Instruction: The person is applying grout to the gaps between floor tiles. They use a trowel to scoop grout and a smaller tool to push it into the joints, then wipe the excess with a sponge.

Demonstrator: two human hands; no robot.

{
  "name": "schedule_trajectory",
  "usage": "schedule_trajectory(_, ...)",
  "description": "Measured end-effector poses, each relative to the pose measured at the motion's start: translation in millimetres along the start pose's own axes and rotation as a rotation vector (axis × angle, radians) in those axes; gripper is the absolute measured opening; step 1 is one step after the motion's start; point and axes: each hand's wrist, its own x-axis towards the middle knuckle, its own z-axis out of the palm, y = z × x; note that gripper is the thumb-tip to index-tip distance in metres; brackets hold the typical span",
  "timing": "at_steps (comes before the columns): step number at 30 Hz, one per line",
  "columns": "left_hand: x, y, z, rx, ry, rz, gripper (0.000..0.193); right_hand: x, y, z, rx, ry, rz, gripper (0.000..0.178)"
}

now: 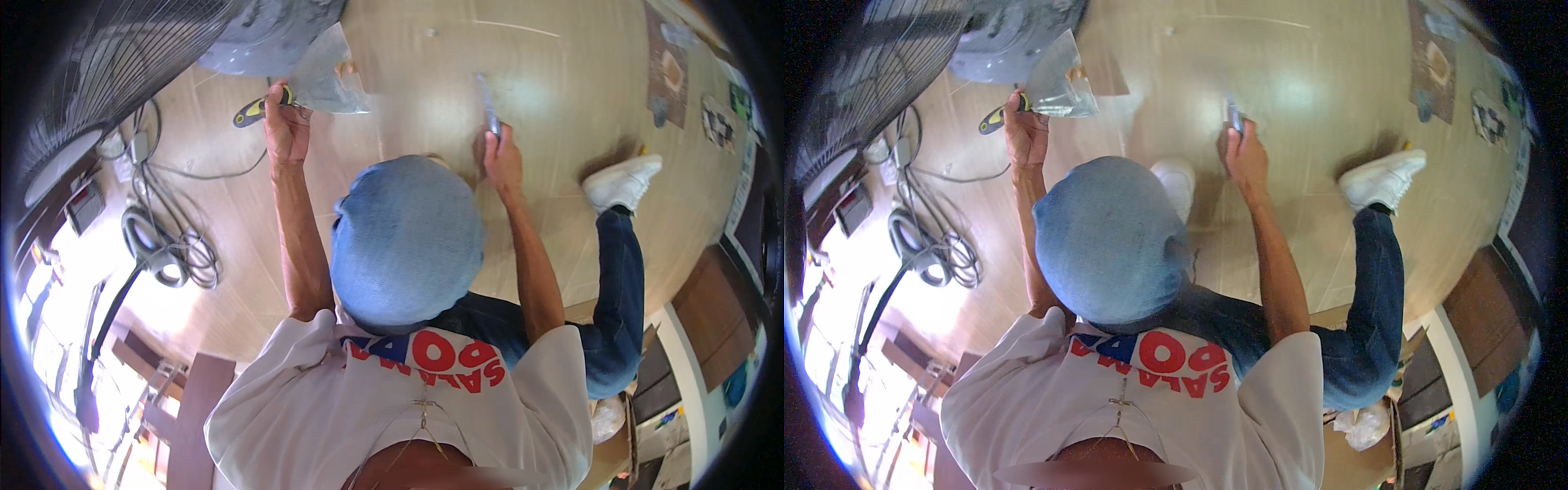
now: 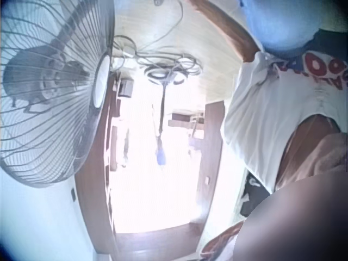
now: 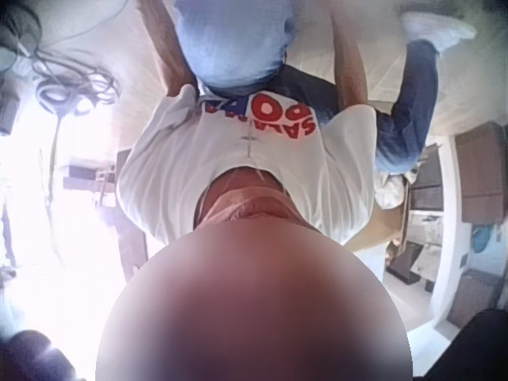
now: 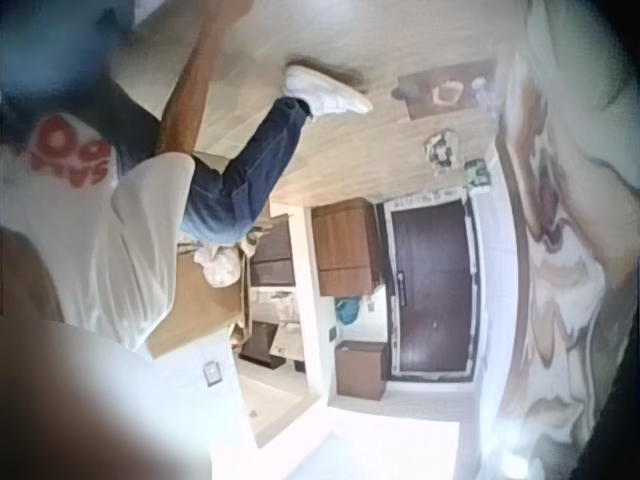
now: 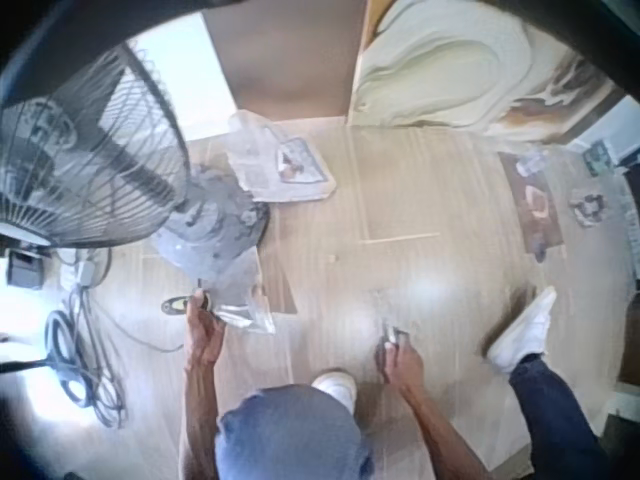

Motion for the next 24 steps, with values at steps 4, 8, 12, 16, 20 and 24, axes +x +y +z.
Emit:
schedule_trajectory(4, -22.9, 21.7, -54.9, -0.110, 0.002, 0.019, 0.018, 2.9, -2.4, -0.9, 0.050, 0.017, -0.042, 0.038)
schedule_trajectory(8, -35.1, 34.5, -72.5, -0.108, -0.064, 0.011, 0.019, -11.0, -2.5, -9.6, 0.029, 0.034, -0.034, 0.039)
schedule_trajectory(12, -24.7, 21.7, -62.8, -0.060, -0.103, -0.021, 0.018, 22.8, -19.8, -13.0, 0.028, 0.077, -0.046, 0.040)
schedule_trajectory(16, -7.5, 3.1, -11.0, -0.091, -0.131, -0.072, 0.017, 65.7, -43.8, -15.3, -0.028, 0.106, -0.037, 0.040)
schedule_trajectory(20, 5.2, -3.6, 31.5, -0.071, -0.227, -0.059, 0.017, 81.9, -51.7, -14.0, -0.049, 0.077, -0.028, 0.040)
schedule_trajectory(24, 7.2, -6.9, 39.5, -0.016, -0.272, -0.061, 0.017, 77.6, -48.8, -8.5, -0.073, 0.077, -0.028, 0.040)
